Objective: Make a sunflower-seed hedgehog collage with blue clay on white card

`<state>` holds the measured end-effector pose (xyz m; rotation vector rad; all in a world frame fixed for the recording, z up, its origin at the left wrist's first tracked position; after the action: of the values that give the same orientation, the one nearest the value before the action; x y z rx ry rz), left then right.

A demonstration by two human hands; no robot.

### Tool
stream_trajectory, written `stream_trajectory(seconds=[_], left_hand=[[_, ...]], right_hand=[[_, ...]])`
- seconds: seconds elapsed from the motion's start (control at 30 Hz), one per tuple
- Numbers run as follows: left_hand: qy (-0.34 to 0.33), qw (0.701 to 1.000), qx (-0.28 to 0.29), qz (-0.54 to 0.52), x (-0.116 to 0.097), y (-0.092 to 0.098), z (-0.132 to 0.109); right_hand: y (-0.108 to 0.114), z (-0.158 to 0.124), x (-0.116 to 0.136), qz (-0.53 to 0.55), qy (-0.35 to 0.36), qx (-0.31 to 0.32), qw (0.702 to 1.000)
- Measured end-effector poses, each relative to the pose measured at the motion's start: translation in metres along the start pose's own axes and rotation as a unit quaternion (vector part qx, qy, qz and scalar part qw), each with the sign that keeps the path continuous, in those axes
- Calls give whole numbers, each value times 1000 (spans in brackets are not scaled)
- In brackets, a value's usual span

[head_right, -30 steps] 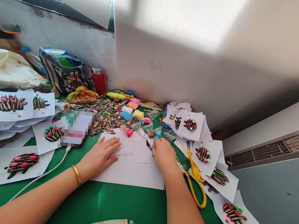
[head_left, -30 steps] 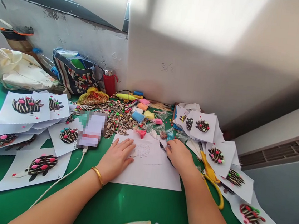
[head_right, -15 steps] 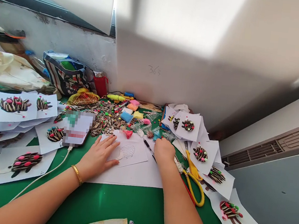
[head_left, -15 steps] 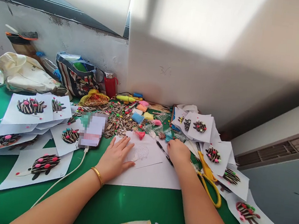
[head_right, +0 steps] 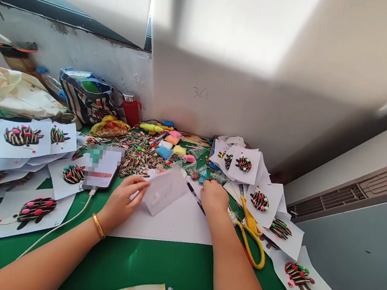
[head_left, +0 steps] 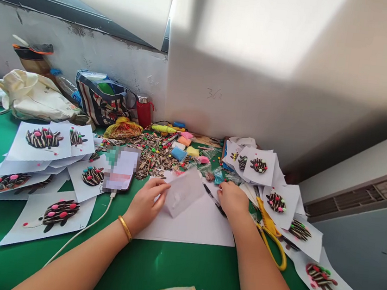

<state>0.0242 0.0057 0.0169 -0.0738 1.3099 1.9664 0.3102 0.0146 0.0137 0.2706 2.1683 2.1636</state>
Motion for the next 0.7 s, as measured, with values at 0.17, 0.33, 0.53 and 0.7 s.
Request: stream_trajectory(seconds=[0.17, 0.33, 0.53, 0.7], left_hand=[[95, 994, -42, -17, 12, 4, -3], [71, 995, 52, 57, 5, -3, -5], [-88, 982, 153, 72, -21, -6, -13], [-198, 971, 136, 8, -39, 4, -17]], right_hand=[[2, -2, -3, -7, -11, 5, 1000], [0, 0, -6, -12, -23, -1, 1000], [-4, 4, -10, -23, -46, 10, 999], [-6, 8, -8, -43, -47, -8, 998]])
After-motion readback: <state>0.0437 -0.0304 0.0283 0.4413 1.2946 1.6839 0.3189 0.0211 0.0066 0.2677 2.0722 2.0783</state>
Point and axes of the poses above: each hand's wrist, its own z-axis towards the middle knuckle, its own y-axis out of the back of the hand, x = y × z, the point moved 4 cm from there along z, towards the middle knuckle, and after that the axes turned 10 degrees about z, right-handed, at the moved point
